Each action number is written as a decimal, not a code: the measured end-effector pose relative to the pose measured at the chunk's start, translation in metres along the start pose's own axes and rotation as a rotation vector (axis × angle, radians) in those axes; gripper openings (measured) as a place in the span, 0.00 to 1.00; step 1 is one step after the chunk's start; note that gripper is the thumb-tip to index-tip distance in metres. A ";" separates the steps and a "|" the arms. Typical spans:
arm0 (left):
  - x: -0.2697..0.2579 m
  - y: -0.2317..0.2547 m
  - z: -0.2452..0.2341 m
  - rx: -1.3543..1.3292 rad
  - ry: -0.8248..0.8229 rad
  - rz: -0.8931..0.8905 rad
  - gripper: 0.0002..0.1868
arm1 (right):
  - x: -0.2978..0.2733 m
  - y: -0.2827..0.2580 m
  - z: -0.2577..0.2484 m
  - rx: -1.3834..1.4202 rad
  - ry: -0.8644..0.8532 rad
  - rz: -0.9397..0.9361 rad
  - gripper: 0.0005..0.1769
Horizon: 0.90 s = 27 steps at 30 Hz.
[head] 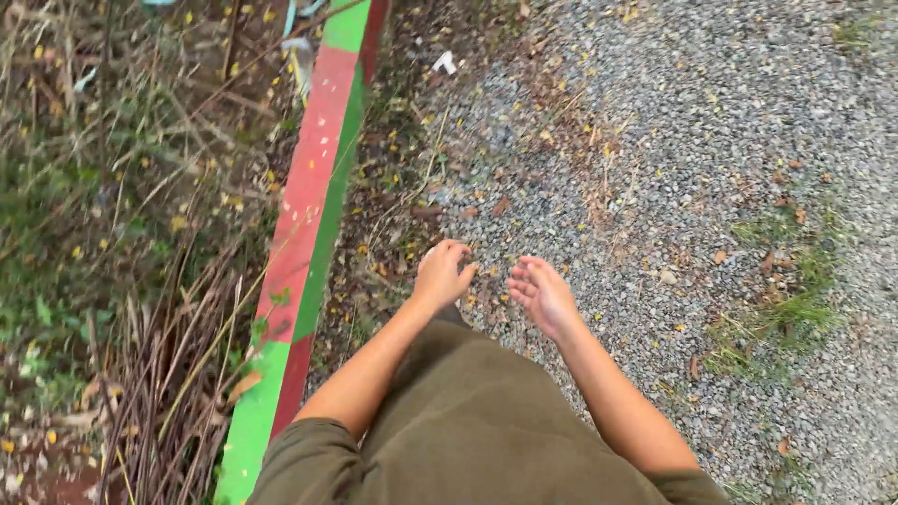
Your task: The recorder is gathering dry twigs and sticks from the ground and placing them into a pile.
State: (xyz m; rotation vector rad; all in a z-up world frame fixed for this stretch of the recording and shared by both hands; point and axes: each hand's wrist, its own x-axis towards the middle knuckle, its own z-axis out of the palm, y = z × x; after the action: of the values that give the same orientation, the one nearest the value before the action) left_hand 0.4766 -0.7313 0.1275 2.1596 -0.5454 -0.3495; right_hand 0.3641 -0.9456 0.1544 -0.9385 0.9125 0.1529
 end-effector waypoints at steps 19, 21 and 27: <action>0.153 -0.011 -0.011 0.028 -0.224 -0.199 0.21 | 0.111 -0.126 0.013 0.023 0.005 -0.015 0.17; 0.166 -0.011 -0.009 0.002 -0.252 -0.277 0.20 | 0.128 -0.140 0.019 0.010 -0.030 0.007 0.17; 0.233 0.011 0.010 -0.028 -0.123 -0.172 0.20 | 0.200 -0.191 0.023 -0.031 -0.147 0.044 0.17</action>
State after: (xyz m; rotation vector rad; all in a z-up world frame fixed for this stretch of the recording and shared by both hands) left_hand 0.6712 -0.8607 0.1177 2.1739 -0.4207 -0.5840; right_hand 0.5964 -1.0962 0.1346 -0.9237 0.7967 0.2712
